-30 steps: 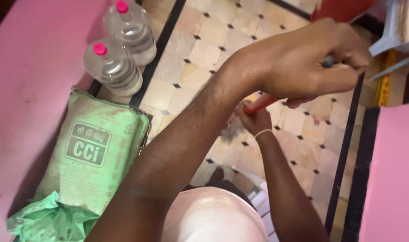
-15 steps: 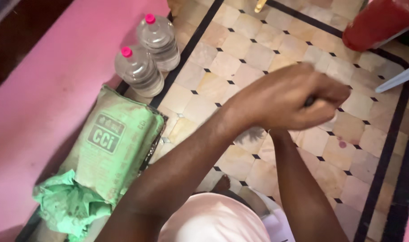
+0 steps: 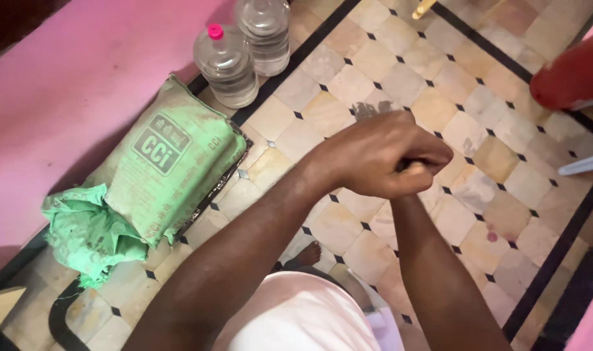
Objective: The person cleans the floor by hand using a mop, moving furniture aside to reach different areas.
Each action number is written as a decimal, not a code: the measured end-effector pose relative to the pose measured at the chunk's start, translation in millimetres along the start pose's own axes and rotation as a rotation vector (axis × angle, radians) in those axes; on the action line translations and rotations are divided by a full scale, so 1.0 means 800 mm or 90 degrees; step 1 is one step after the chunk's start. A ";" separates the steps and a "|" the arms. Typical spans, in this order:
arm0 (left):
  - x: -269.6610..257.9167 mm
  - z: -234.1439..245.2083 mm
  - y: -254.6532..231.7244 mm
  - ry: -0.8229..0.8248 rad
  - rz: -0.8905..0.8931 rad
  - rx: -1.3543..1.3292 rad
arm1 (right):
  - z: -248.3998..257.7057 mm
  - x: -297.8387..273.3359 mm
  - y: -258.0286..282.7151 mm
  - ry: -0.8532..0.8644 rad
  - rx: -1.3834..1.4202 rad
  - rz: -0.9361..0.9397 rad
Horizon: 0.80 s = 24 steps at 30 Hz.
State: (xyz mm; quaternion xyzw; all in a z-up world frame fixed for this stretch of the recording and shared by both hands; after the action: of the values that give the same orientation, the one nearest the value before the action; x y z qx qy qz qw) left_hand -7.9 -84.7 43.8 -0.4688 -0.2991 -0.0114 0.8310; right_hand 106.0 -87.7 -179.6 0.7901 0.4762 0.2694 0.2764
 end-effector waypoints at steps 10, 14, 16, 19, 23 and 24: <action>-0.043 0.087 -0.080 -0.015 -0.009 -0.047 | -0.044 -0.035 -0.093 0.097 -0.457 -0.160; -0.044 0.100 -0.080 -0.074 -0.019 -0.032 | -0.053 -0.021 -0.106 0.169 -0.534 -0.183; -0.051 0.103 -0.086 -0.149 -0.076 -0.038 | -0.049 -0.010 -0.098 0.194 -0.509 -0.194; -0.037 0.080 -0.069 -0.145 -0.040 -0.010 | -0.034 0.006 -0.071 0.205 -0.375 -0.195; -0.011 0.027 -0.025 -0.141 0.028 0.018 | 0.006 0.033 -0.035 0.219 -0.177 -0.182; 0.000 0.019 -0.012 -0.147 0.039 0.031 | 0.016 0.045 -0.026 0.226 -0.138 -0.175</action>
State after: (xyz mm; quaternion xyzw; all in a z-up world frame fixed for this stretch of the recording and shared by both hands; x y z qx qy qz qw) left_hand -18.6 -78.4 57.1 -0.4556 -0.3788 0.0752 0.8020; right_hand 117.0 -49.5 -197.3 0.6241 0.5884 0.4133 0.3058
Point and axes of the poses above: each hand's wrist, its own x-axis towards the middle knuckle, its own z-axis out of the back of the hand, y = z × x, the point moved 7 cm from there along x, towards the middle knuckle, and after that the axes turned 8 degrees about -x, right-handed, at the moved point
